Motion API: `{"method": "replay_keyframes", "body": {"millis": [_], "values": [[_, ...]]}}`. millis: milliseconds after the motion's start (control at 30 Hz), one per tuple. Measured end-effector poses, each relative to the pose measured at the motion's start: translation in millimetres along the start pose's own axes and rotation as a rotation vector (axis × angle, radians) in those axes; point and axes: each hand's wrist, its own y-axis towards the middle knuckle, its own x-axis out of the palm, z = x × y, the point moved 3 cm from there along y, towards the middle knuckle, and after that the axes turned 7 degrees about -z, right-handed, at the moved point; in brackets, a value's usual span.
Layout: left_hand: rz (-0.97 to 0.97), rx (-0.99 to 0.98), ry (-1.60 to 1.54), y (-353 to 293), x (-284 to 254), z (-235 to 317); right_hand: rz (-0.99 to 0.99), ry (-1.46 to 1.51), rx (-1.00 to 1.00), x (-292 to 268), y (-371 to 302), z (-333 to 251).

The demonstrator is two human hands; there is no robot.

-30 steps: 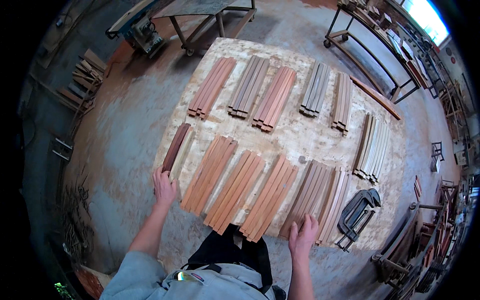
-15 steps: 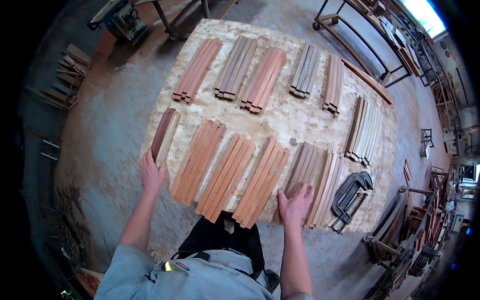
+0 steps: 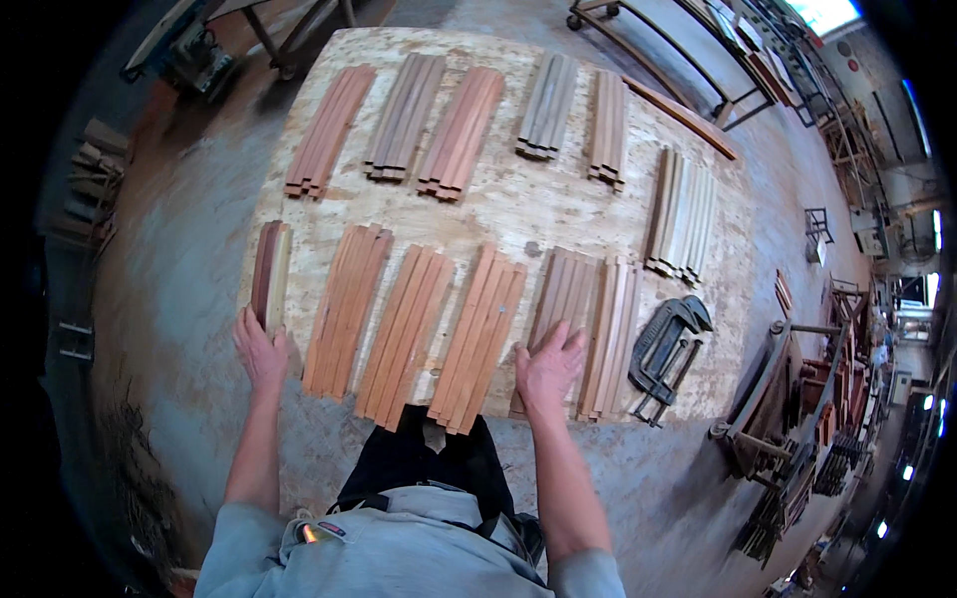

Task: The person sorts thin wooden slats on a workbench, arranging them into neat piles by color and size. The person then walks to another table and stacks the sorted pieces into larger piles.

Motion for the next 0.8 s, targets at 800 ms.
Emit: {"method": "replay_keyframes", "body": {"millis": [800], "values": [[-0.195, 0.107, -0.088, -32, 32, 119, 0.083, -0.025, -0.028, -1, 26, 9]]}}
